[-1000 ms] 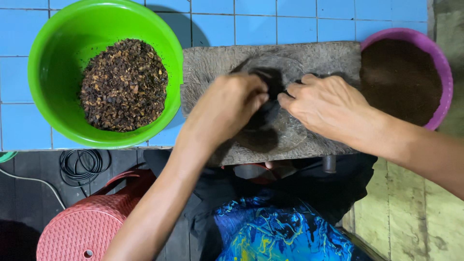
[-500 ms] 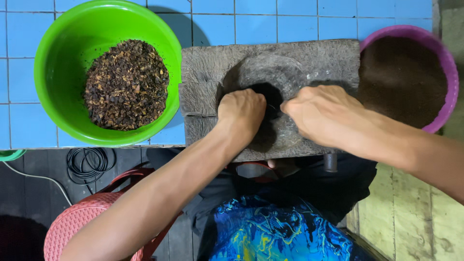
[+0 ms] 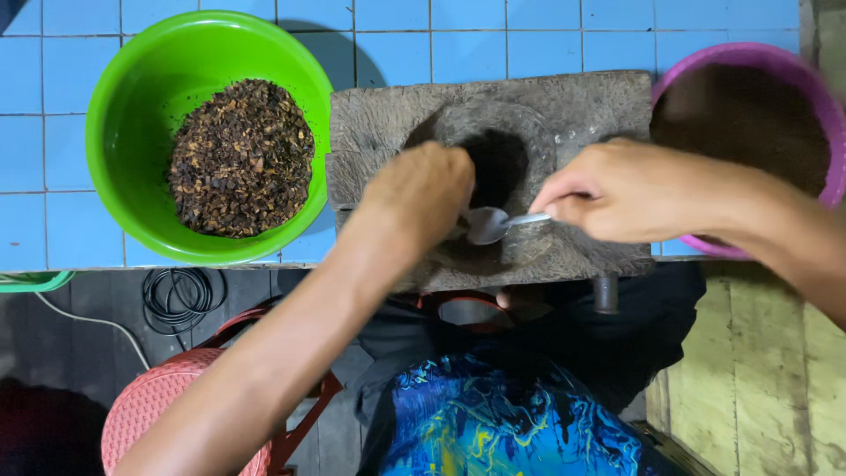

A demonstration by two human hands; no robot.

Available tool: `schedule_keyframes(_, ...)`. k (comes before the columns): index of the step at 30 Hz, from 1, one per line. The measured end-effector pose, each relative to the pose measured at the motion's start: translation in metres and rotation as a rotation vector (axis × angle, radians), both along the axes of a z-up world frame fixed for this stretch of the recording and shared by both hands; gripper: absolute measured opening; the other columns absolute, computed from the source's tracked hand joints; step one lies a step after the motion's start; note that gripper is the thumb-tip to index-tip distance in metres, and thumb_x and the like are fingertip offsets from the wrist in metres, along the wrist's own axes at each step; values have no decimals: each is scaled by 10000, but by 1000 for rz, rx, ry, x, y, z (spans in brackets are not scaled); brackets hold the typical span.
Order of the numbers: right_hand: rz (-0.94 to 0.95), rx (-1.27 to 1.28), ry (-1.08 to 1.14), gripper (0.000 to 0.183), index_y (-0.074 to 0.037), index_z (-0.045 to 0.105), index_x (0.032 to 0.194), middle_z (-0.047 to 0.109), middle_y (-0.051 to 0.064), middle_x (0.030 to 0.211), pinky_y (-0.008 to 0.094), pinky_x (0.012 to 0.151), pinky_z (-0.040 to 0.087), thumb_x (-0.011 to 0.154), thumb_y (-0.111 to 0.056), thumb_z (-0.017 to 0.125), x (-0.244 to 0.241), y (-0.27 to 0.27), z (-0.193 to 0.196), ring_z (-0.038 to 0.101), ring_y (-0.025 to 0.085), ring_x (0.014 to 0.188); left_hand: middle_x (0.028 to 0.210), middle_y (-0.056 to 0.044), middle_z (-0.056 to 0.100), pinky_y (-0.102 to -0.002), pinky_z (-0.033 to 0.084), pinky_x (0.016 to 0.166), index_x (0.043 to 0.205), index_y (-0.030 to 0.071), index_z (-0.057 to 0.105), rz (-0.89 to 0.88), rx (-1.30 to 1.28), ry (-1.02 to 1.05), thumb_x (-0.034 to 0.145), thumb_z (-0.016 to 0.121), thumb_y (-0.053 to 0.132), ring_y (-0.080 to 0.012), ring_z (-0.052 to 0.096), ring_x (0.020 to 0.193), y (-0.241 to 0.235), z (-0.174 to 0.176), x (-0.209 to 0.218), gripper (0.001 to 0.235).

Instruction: The person uses a spoon to transfer coarse dark material from a green bowl into a stone mortar, then grinds it with a pestle. The person repeatedly scoops material from the mortar into a pink bowl and adds more from the green bowl, continuing to grind.

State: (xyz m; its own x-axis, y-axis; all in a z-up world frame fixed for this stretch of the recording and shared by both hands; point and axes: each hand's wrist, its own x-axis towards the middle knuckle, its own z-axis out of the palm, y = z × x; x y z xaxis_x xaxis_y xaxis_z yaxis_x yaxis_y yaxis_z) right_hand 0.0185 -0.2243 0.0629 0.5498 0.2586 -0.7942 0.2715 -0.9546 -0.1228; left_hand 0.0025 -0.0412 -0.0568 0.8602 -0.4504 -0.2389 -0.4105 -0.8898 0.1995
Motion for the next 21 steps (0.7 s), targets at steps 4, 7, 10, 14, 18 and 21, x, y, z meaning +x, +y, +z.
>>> schedule_keyframes(4,-113,37,-45,317,-333,776,1161,836,-97,896,240,753,468,976,-306,521,-6,-28,11,685,96,750,843,-177,727,-567,538,644,1000,223,789,-32,-285,77,905,590,89,-429,692,810,9,59,15,258)
schedule_keyframes(7,-299,57,-144,309,-394,824,1172,772,-19,654,293,519,283,969,-326,601,-15,-77,8,401,160,472,847,-172,734,-560,418,626,832,114,720,-52,-508,63,780,540,100,-483,636,827,-7,73,25,187)
schedule_keyframes(10,-286,365,-317,312,-299,852,1125,637,10,482,294,513,337,908,-333,630,-42,-146,-2,492,139,466,701,-265,611,-581,347,532,748,34,613,-165,-664,-191,946,555,97,-557,551,697,-43,77,30,215)
schedule_keyframes(14,-656,283,-662,250,-185,798,1186,616,39,567,294,499,262,994,-231,645,-91,-197,1,427,147,524,868,-140,634,-501,431,556,1001,45,664,-259,-870,-118,980,525,149,-423,617,744,-110,78,37,175)
schedule_keyframes(18,-722,49,-748,321,-77,696,1265,672,75,696,282,427,384,1108,-136,423,-104,-201,-32,485,167,484,952,-154,673,-463,512,594,1051,2,684,-379,-908,-42,998,531,161,-351,660,771,-160,62,39,227)
schedule_keyframes(21,-403,-79,-831,317,-14,637,1263,548,170,816,510,472,438,1036,-80,426,-108,-239,-106,571,388,627,1016,-151,675,-450,559,631,1110,-8,667,-363,-881,3,1003,543,197,-337,682,825,-164,60,34,263)
